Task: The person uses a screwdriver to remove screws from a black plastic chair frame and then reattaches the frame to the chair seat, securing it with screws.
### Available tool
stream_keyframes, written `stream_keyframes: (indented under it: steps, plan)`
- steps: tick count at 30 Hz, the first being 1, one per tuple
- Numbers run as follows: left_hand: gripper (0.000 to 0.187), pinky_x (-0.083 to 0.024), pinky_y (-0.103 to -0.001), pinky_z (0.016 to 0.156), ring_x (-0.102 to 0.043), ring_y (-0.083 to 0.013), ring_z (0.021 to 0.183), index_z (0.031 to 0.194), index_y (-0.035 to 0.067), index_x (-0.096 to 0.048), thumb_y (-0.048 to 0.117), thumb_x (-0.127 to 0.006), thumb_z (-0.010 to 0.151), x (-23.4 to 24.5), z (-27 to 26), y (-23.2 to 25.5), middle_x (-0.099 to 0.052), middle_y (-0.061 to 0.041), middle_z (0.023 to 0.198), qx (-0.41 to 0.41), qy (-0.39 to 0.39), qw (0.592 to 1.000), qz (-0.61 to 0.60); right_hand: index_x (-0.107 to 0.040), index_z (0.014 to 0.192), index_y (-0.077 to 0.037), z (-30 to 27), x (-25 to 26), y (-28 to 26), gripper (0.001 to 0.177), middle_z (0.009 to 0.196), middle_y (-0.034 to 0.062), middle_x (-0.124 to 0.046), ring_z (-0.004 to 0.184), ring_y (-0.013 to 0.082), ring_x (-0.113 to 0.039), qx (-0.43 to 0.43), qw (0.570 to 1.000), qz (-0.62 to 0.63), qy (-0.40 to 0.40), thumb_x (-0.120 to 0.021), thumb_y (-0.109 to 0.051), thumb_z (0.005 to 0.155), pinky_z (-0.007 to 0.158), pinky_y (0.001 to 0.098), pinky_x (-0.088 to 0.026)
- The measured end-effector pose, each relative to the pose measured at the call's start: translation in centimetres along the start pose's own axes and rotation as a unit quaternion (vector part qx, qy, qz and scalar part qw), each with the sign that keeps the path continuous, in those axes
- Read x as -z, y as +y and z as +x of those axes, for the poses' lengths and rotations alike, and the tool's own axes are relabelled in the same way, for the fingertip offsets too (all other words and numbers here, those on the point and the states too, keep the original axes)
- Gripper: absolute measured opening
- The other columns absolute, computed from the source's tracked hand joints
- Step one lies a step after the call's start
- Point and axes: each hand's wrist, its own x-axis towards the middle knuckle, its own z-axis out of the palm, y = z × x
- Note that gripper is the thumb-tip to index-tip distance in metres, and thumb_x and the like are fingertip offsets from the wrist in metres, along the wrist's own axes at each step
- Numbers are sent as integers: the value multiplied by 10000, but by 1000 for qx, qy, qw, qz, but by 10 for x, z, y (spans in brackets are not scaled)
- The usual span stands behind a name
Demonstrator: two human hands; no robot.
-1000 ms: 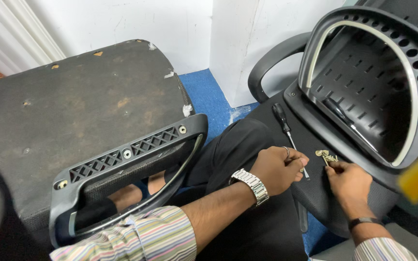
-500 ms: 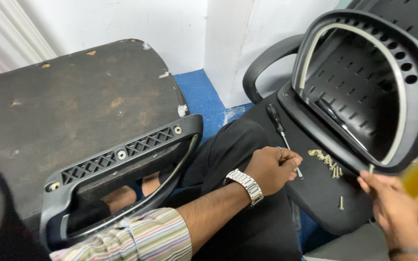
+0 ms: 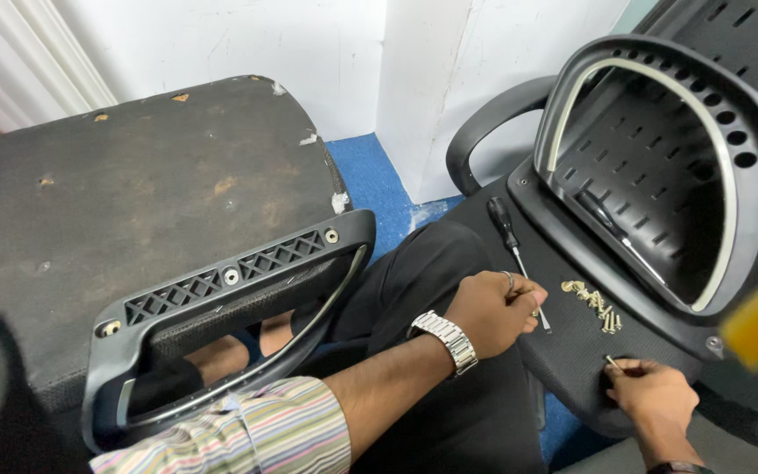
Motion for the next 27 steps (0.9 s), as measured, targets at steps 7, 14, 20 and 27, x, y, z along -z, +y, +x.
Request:
stream_keyframes:
  steps: [7,14,20,27]
  plan:
    - [295,-624,-431,880,-721,-343,999,1161,-63,-620,176,-522,1017,29,8,-3,-682,-207,1077,130,17,890,-436,-676,1116,73,-66,29,-99,209,930,107,-739,792,198,-714,53,848,484,-211,-655,-33,937,753,319,-587]
    - [416,-561,-461,883,-682,-295,985,1146,35,-564,407,-397,1067,89,-42,30,-678,-110,977,152,138,783,-588,-755,1080,47,-181,33,-243,215,925,117,-792,787,176,-734,362,831,298,-300,-704,-58,899,711,319,-594]
    - [264,-586,-392,752,-625,-206,756,1173,34,-628,234,-505,1053,169,-72,22,-625,-46,825,72,278,727,-624,-711,1218,59,-231,-7,-309,230,949,90,-710,790,133,-628,484,699,420,-318,-655,-72,1037,720,280,-537]
    - [304,-567,-366,678,-669,-177,715,1032,56,-759,330,-649,957,234,-127,24,-740,-56,794,-38,468,882,35,-544,1456,2,-217,-34,-327,370,987,85,-658,863,159,-646,313,625,523,-487,-514,-101,1101,756,299,-576]
